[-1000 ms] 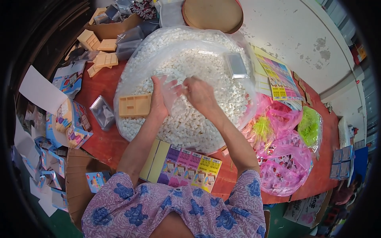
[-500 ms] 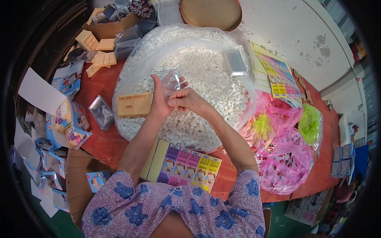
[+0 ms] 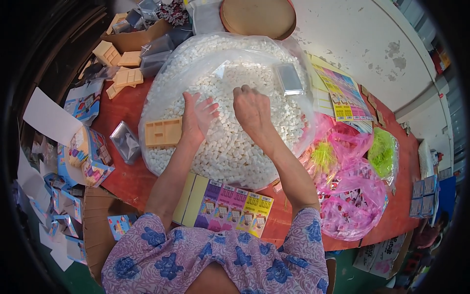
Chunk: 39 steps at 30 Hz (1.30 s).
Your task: Packaging small white foam blocks into plastic trays, applying stickers, and organizing them into boxes and bags.
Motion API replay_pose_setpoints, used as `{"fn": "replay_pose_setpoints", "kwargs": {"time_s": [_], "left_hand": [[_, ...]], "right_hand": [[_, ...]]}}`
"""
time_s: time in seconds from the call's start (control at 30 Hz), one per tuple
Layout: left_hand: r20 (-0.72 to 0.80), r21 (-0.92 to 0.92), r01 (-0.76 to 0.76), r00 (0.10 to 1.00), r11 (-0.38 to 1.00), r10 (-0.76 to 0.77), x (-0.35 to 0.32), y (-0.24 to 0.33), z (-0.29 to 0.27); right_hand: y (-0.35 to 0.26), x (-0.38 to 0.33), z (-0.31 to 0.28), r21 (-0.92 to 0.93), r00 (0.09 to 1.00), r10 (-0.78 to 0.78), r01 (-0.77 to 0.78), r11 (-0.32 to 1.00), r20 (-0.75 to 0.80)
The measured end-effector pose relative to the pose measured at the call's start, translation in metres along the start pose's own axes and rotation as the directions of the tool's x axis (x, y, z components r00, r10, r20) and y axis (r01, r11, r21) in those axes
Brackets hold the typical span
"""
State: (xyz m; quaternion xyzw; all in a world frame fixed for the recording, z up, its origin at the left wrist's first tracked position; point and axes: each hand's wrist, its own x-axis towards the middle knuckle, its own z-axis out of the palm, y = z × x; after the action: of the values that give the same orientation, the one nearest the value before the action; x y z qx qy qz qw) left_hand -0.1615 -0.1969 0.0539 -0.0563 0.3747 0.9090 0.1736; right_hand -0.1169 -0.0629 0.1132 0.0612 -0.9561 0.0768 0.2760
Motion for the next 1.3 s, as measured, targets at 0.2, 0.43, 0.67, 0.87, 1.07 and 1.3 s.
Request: {"fn": "replay_pose_setpoints", "kwargs": {"time_s": [0.2,0.43,0.67,0.87,1.07,1.3], "left_hand": [[0.144,-0.069,-0.015,0.989,0.997,0.025,-0.006,-0.001,0.007],[0.218,-0.14,0.06,0.976,0.988,-0.028,-0.008,-0.001,0.008],[0.225,0.137,0.022,0.973,0.99,-0.053,-0.006,0.0,0.007],[0.005,0.071,-0.066,0.998,0.995,0.066,0.003,0.015,0.003],[0.093,-0.141,-0.001,0.996,0.99,0.014,0.008,0.018,0.001],[0.186,-0.131,0.012,0.982,0.991,0.012,0.004,0.01,0.021]], "right_hand": [[-0.018,-0.015,0.027,0.781,0.802,-0.109,-0.527,0.335,0.587],[-0.012,-0.02,0.036,0.723,0.699,-0.218,-0.689,0.049,0.681],[-0.035,-0.019,0.006,0.576,0.944,-0.074,-0.133,0.806,0.321],[-0.014,0.0,-0.024,0.215,0.994,-0.047,0.026,0.976,0.097],[0.005,-0.006,0.007,-0.043,0.999,-0.039,0.039,0.998,0.018],[-0.021,-0.013,0.025,0.796,0.91,-0.033,-0.344,0.499,0.414]]}}
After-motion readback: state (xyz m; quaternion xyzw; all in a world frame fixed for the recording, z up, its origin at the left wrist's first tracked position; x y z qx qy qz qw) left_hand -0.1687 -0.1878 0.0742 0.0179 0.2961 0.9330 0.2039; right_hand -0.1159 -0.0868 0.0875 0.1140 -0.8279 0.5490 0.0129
